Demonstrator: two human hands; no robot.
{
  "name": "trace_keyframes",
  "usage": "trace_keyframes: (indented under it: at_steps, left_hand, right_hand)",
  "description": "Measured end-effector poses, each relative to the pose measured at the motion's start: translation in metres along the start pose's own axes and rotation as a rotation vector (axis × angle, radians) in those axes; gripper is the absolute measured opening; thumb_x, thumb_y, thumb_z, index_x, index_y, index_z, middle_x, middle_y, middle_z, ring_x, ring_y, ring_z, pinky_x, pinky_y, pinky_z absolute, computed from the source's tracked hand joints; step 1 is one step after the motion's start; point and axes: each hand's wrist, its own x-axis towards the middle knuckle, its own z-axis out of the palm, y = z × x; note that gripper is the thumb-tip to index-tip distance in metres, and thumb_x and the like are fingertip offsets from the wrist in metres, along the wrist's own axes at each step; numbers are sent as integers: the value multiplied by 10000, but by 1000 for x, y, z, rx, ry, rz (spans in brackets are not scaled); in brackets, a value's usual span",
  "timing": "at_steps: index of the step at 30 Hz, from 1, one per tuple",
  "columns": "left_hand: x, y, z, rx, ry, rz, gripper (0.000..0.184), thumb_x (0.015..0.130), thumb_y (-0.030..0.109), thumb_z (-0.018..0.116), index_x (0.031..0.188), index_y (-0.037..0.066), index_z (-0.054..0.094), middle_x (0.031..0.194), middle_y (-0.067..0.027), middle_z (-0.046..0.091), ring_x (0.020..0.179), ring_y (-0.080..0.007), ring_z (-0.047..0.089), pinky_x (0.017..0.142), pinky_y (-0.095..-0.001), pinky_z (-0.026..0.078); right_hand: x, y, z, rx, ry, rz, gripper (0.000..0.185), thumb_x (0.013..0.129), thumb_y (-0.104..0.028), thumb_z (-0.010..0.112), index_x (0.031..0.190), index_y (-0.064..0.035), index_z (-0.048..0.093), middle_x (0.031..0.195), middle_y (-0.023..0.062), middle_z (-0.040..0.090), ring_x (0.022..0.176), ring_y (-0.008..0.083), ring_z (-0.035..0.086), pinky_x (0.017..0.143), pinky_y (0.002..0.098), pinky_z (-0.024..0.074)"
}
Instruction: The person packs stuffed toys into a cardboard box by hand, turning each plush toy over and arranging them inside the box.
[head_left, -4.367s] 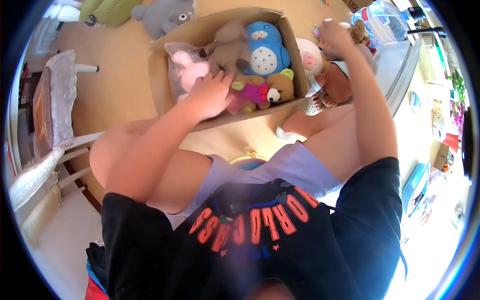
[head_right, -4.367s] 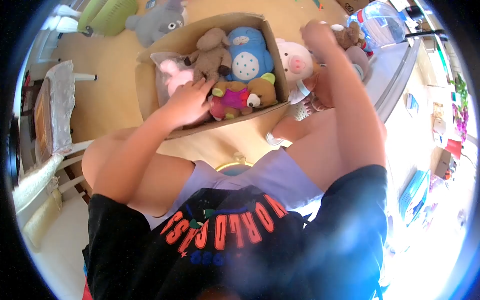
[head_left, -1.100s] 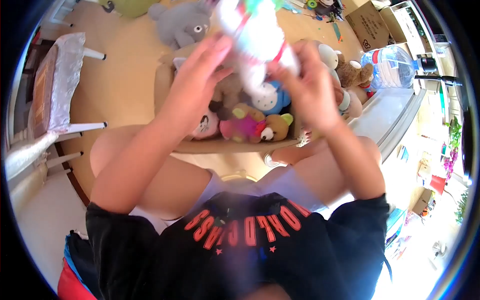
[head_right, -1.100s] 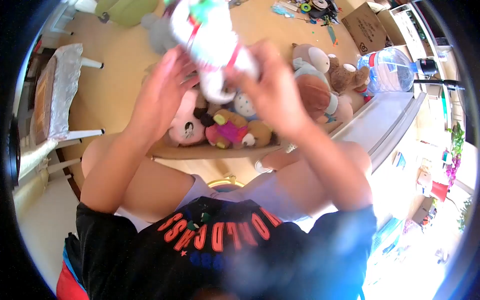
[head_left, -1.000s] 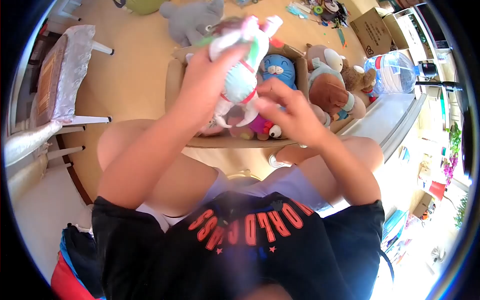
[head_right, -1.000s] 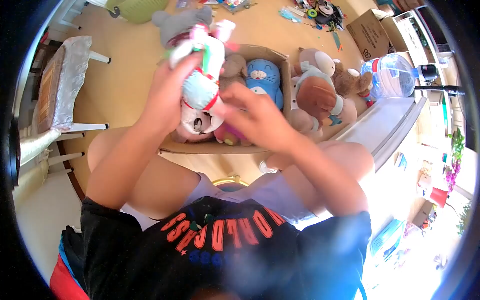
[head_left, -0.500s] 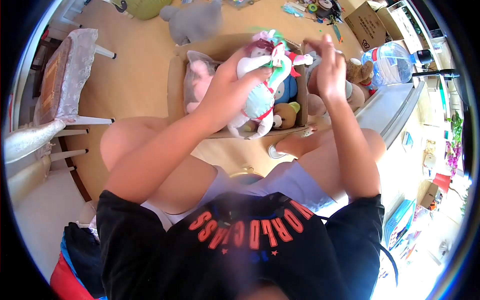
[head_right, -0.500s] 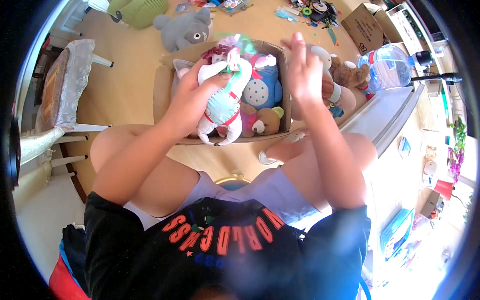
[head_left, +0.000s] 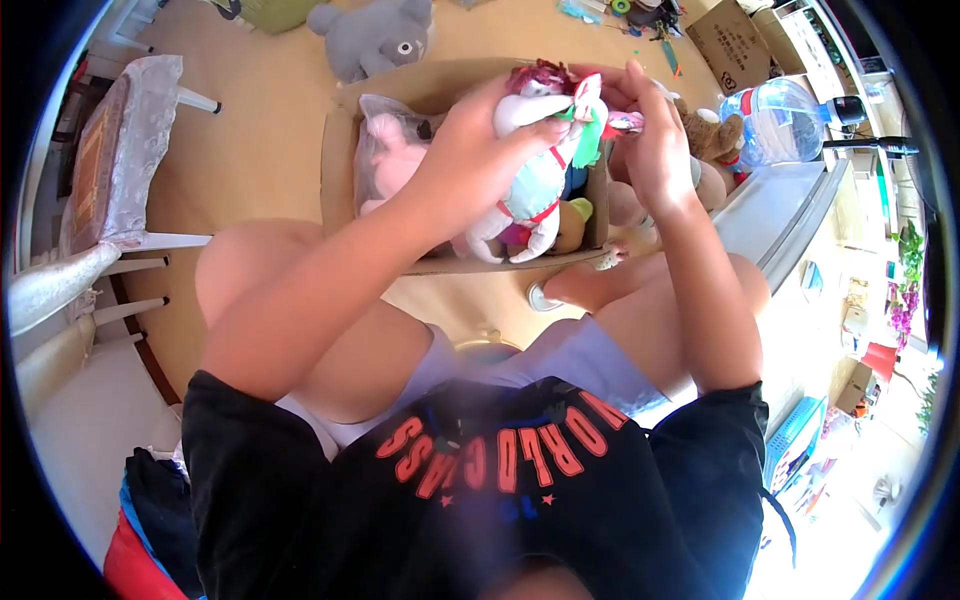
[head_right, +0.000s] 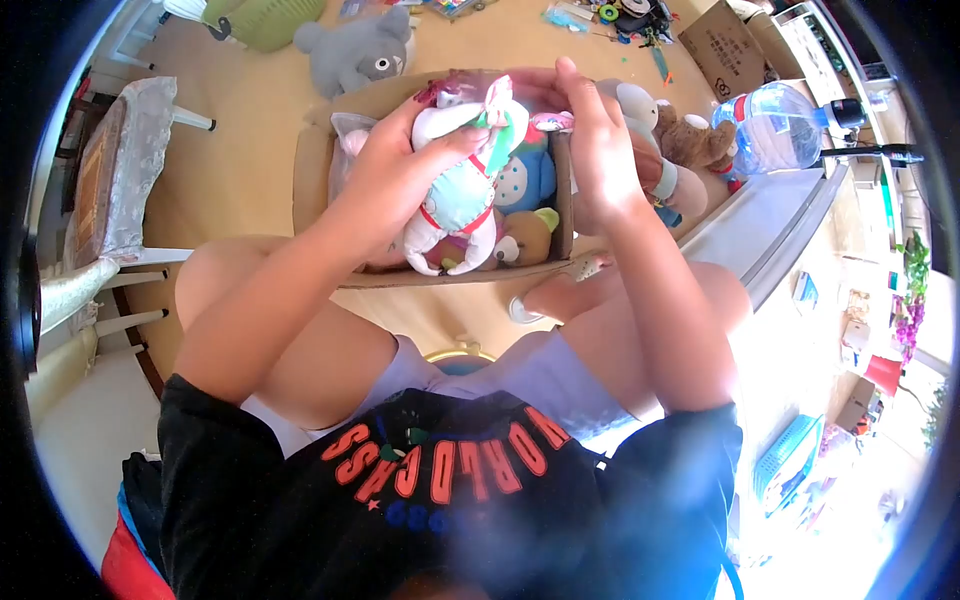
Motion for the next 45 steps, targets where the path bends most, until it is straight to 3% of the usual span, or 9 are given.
trace_keyframes:
  at_steps: [5, 7, 8, 10, 19, 30, 35, 39, 45]
  left_hand:
    - [7, -4, 0, 43, -43, 78, 343, 914, 80, 650, 1240, 1, 578, 1099, -83, 688, 994, -153, 649, 864, -316, 523]
    - [7, -2, -1, 50, -49, 8, 365, 949, 63, 614, 1307, 21, 555, 1168, -65, 659, 1055, -139, 632, 903, -310, 526]
    - [9, -7, 0, -13, -28, 106, 308, 888, 89, 662, 1167, -17, 587, 1046, -87, 696, 945, -165, 651, 839, -333, 516]
    - [6, 2, 1, -29, -52, 58, 297, 906, 140, 640, 1159, -8, 595, 1027, -75, 684, 937, -152, 636, 836, -321, 505]
    - [-1, 17, 3, -327, -70, -100, 265, 994, 304, 533, 1032, 55, 613, 955, -13, 631, 873, -91, 569, 808, -267, 453]
    - [-1, 6, -2, -361, -85, -156, 385, 1061, 369, 450, 1147, 46, 640, 1042, -61, 695, 910, -135, 678, 814, -303, 554]
    - [3, -6, -11, -400, -186, -135, 311, 1044, 313, 522, 1140, 44, 646, 1014, -31, 689, 894, -107, 660, 794, -275, 531]
    - [2, 17, -8, -16, -88, -59, 227, 1011, 238, 597, 1089, 36, 662, 1008, -33, 693, 897, -92, 643, 789, -263, 495]
    - [6, 28, -11, -348, 127, -305, 254, 1030, 284, 561, 1066, 51, 655, 975, -30, 675, 891, -126, 630, 815, -307, 503]
  right_hand:
    - [-30, -6, 14, -236, -129, -303, 404, 1021, -248, 550, 1303, 39, 585, 1274, 111, 599, 1152, 207, 574, 1027, 309, 416]
    - [-36, 5, 15, -233, -86, -379, 338, 976, -120, 635, 1268, 42, 585, 1254, 121, 592, 1152, 183, 557, 990, 308, 441]
    - [-38, 7, 17, -239, -39, -422, 309, 958, -88, 652, 1235, 36, 592, 1239, 124, 592, 1141, 186, 558, 977, 310, 447]
    - [-40, 10, 22, -252, 58, -511, 261, 923, -22, 684, 1168, 23, 605, 1208, 128, 591, 1121, 194, 559, 952, 315, 459]
    - [-34, 15, 19, -593, 24, -1145, 313, 660, 171, 644, 898, -31, 626, 1088, 140, 581, 1051, 332, 620, 822, 385, 534]
    - [-39, 16, 17, -734, 121, -1249, 327, 594, 54, 732, 888, -81, 688, 1055, 91, 614, 989, 310, 593, 835, 401, 506]
    - [-34, 10, 19, -764, 62, -1234, 337, 628, 101, 678, 949, 0, 678, 1044, 132, 700, 998, 324, 619, 852, 399, 521]
    - [-30, 16, 18, -716, -28, -1237, 369, 613, 106, 660, 974, 33, 676, 1090, 159, 700, 1058, 363, 633, 873, 421, 540]
    - [-26, 15, 24, -680, -81, -1272, 388, 602, 108, 648, 982, 39, 682, 1200, 188, 655, 1082, 356, 638, 895, 426, 538]
